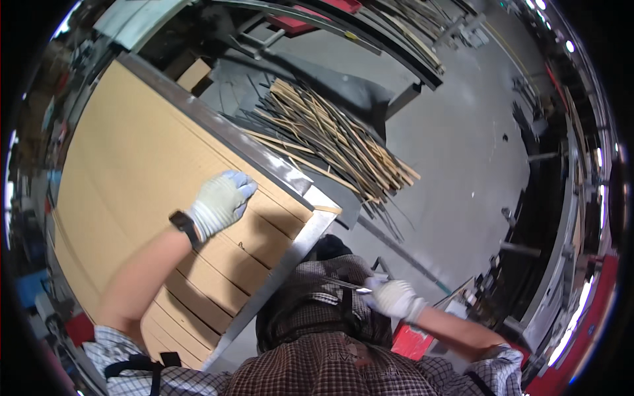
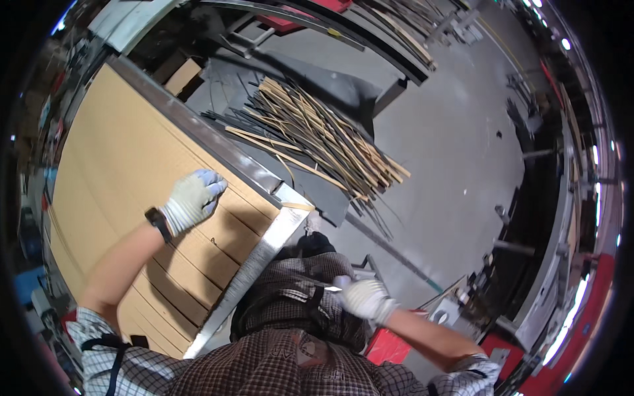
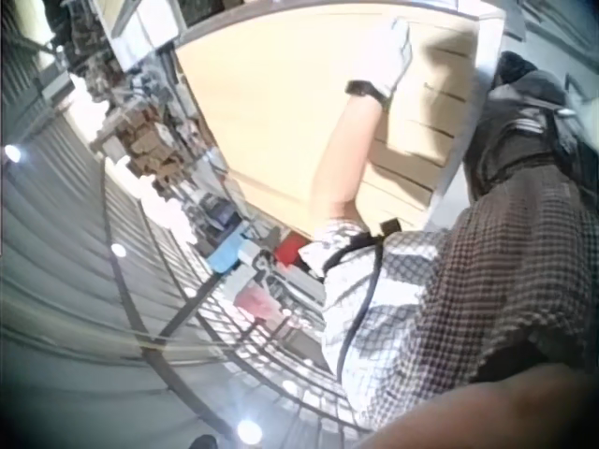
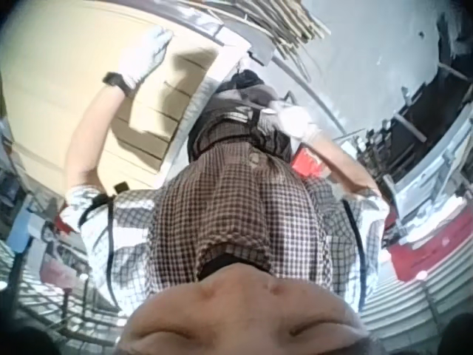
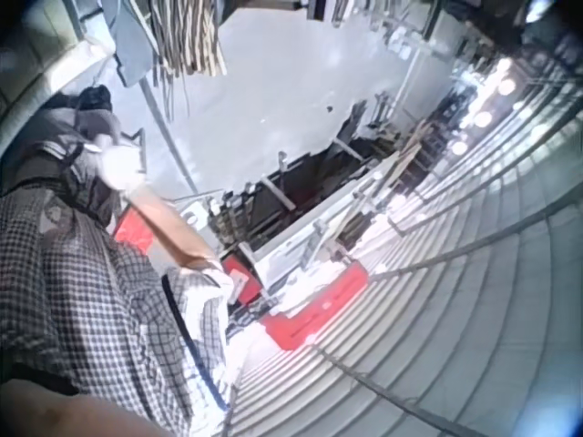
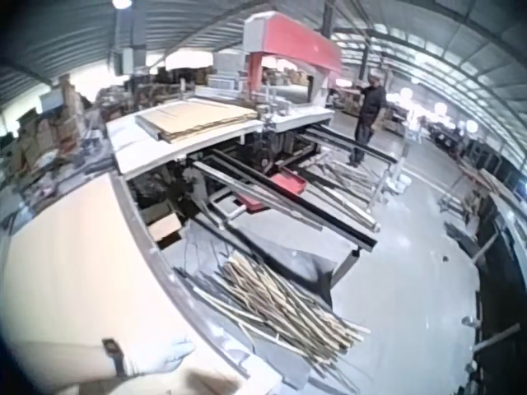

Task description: Trimming and organizing cardboard sheets using a combination of industrial machinery and a manual utility knife.

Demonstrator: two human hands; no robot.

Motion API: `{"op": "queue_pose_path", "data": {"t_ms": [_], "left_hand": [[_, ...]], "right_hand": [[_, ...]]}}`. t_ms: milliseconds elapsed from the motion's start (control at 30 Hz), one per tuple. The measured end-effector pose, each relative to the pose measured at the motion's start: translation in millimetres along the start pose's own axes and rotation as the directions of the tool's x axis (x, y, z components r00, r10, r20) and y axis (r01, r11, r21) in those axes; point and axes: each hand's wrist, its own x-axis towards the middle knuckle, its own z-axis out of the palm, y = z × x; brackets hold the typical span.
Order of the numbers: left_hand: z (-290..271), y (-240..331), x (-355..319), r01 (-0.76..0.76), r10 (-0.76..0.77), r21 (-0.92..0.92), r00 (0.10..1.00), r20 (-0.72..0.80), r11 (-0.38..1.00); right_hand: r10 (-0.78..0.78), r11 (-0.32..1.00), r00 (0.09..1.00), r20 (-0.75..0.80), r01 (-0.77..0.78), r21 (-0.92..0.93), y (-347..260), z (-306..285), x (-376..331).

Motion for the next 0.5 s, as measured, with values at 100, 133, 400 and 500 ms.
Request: {"op": "queue_pose_path", "data": {"t_ms": [100, 133, 400, 500], "left_hand": [[-25.3, 4.4, 25.5, -0.04, 0.017, 0.07, 0.952, 0.305, 0.997], [-28.6, 7.6, 25.3, -0.036, 0.008, 0.074, 0.938, 0.345, 0.997], [27.8, 20.4, -19.8, 0.172, -0.206, -0.141, 0.938, -0.28, 0.975], [45.0, 11.6, -26.4, 0.14, -0.172, -0.138, 0.949, -0.263, 0.981]], "right_hand": [[-0.395, 0.863, 0.836, -0.382, 0.48, 0.158, -93.8, -14.3, 44.8], [-0.508, 0.841, 0.755, -0.414, 0.539, -0.05, -126.4, -35.3, 54.7], [0.009, 0.952, 0.873, -0.488, 0.143, 0.272, -29.2, -101.2, 189.3], [0.119, 0.888, 0.931, -0.347, 0.057, 0.457, -56.3, -124.7, 220.3]]}}
